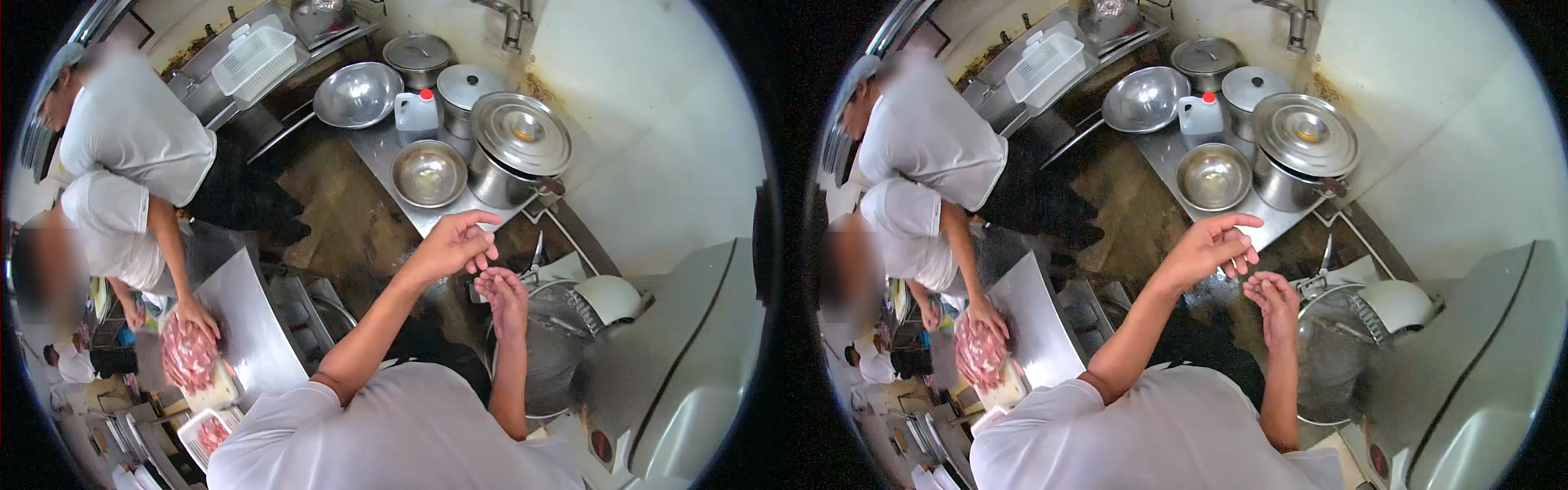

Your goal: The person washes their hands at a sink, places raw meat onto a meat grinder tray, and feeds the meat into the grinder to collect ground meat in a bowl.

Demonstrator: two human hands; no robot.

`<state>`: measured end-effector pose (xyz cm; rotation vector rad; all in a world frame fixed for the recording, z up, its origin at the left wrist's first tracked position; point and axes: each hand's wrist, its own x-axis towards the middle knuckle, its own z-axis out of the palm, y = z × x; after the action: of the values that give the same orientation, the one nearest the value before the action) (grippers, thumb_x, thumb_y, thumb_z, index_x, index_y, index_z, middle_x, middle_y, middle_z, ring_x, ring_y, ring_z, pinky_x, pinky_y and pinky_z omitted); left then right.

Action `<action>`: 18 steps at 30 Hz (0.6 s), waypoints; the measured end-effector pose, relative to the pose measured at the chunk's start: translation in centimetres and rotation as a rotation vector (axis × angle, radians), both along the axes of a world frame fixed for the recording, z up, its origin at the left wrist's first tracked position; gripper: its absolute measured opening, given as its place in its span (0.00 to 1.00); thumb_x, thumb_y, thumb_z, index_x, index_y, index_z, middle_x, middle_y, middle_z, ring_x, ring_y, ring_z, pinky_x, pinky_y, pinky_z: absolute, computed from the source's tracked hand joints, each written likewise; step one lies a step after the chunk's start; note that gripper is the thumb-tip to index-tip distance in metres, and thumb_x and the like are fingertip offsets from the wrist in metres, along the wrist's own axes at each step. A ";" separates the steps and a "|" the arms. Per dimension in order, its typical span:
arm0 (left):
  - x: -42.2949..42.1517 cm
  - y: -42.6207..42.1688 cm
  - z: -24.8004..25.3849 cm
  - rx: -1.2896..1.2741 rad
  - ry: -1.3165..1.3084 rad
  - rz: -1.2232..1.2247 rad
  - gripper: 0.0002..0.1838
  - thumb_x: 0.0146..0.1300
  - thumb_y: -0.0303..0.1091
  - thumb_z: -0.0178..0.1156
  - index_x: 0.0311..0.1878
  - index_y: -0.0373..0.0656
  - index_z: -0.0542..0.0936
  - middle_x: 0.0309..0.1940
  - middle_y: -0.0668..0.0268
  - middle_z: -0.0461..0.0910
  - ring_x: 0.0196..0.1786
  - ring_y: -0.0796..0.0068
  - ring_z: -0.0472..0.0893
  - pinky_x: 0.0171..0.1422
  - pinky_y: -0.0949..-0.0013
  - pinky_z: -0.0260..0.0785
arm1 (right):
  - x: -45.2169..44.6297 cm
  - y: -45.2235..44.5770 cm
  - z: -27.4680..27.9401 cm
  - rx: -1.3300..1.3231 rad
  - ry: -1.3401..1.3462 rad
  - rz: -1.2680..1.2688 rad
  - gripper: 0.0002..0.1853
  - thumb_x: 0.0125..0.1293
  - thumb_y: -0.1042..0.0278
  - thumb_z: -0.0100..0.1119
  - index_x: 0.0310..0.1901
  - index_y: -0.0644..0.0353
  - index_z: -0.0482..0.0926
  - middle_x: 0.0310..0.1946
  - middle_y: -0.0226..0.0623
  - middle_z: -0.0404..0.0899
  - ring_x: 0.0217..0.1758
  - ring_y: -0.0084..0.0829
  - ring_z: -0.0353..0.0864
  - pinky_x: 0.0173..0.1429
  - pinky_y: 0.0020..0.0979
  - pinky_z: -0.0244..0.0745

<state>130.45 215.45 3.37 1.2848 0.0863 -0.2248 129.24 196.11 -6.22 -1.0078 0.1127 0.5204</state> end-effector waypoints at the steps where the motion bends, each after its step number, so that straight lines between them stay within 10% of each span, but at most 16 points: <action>1: 1.0 1.5 -0.9 0.013 -0.001 -0.023 0.18 0.70 0.31 0.54 0.61 0.37 0.74 0.33 0.64 0.83 0.29 0.82 0.79 0.31 0.78 0.72 | 0.6 1.4 -0.2 -0.036 0.017 -0.014 0.10 0.71 0.71 0.53 0.47 0.68 0.77 0.40 0.41 0.81 0.44 0.34 0.83 0.53 0.34 0.79; 18: 16.1 29.5 -1.1 -0.047 0.025 -0.186 0.19 0.68 0.30 0.54 0.61 0.38 0.74 0.33 0.63 0.83 0.30 0.81 0.80 0.32 0.77 0.71 | 12.3 26.7 -0.6 -0.150 0.107 -0.242 0.10 0.71 0.72 0.51 0.47 0.69 0.76 0.39 0.42 0.81 0.44 0.35 0.83 0.53 0.35 0.80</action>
<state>146.58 244.94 2.27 1.2442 -0.0180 -0.4004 141.49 222.80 -6.82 -1.0948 0.3688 0.3478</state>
